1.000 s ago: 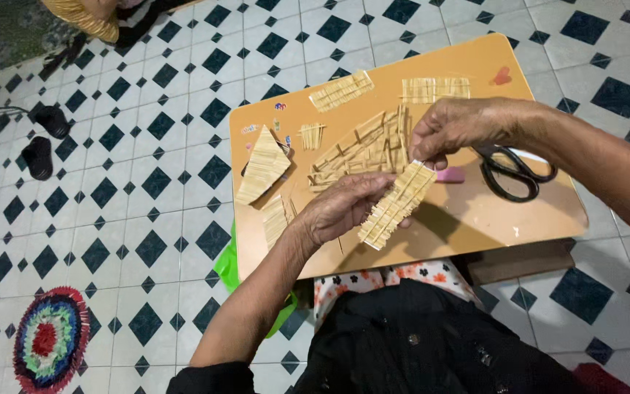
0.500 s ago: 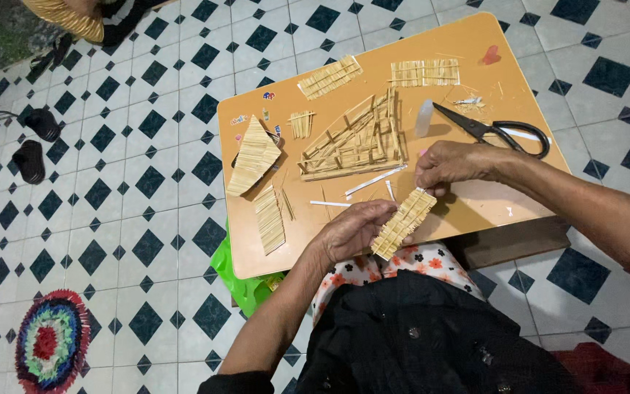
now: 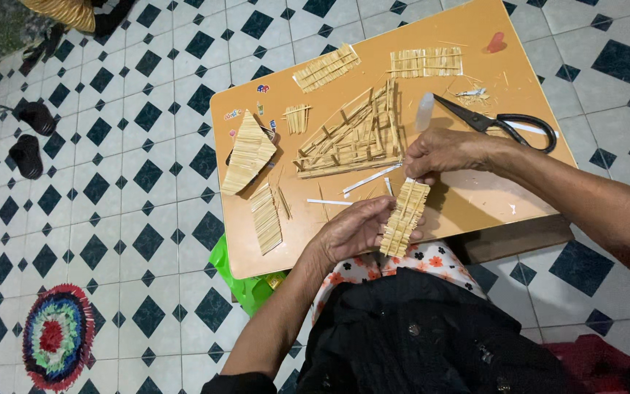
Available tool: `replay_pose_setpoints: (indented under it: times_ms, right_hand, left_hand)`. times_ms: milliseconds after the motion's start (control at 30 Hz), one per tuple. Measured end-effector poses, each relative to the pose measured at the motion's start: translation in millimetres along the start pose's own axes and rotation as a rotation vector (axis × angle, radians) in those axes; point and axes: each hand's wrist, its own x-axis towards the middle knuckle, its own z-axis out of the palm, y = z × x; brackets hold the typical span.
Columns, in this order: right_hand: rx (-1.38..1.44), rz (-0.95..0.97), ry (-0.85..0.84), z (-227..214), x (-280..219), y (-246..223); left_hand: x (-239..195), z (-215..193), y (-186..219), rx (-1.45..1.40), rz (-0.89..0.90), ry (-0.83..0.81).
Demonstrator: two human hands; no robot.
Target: The person weaves thin bamboo strips into a triangular frame on a table. They apply glue to the edges, insert additional strips, and press them into place to build up the structure.
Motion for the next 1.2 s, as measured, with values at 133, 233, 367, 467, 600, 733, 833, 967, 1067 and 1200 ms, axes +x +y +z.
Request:
replay_pose_setpoints:
  times_ms: [133,233,367,467,600,733,833,967,1067,1200]
  right_hand:
    - [-0.016,0.023,-0.006,2,0,-2]
    - [0.006,0.04,0.001,6,-5,-7]
    - [0.065,0.044,-0.003,6,-7,-8]
    - [0.081,0.036,0.025,6,-21,-17]
    - [0.054,0.012,0.122,3,-43,-31]
    - [0.099,-0.015,0.189,4,-56,-29]
    - [-0.002,0.015,0.258,6,-73,-34]
    - [-0.132,0.074,0.35,16,-84,-27]
    - [-0.081,0.026,0.384,24,-83,-10]
    - [0.066,-0.144,0.385,27,-71,17]
  left_hand:
    - [-3,9,-5,-0.082,0.009,0.073]
    - [-5,12,-10,-0.061,0.06,0.12]
    - [-8,23,-9,-0.01,0.104,0.173]
    - [-12,41,-5,0.017,0.135,0.219]
    - [-13,48,-5,0.048,0.172,0.281]
    - [-12,43,-8,0.031,0.183,0.32]
    - [-1,22,-18,0.021,0.214,0.345]
    - [23,-22,-40,-0.06,0.158,0.382]
    - [27,-23,-39,-0.053,0.192,0.398]
    - [4,53,3,0.106,0.247,0.477]
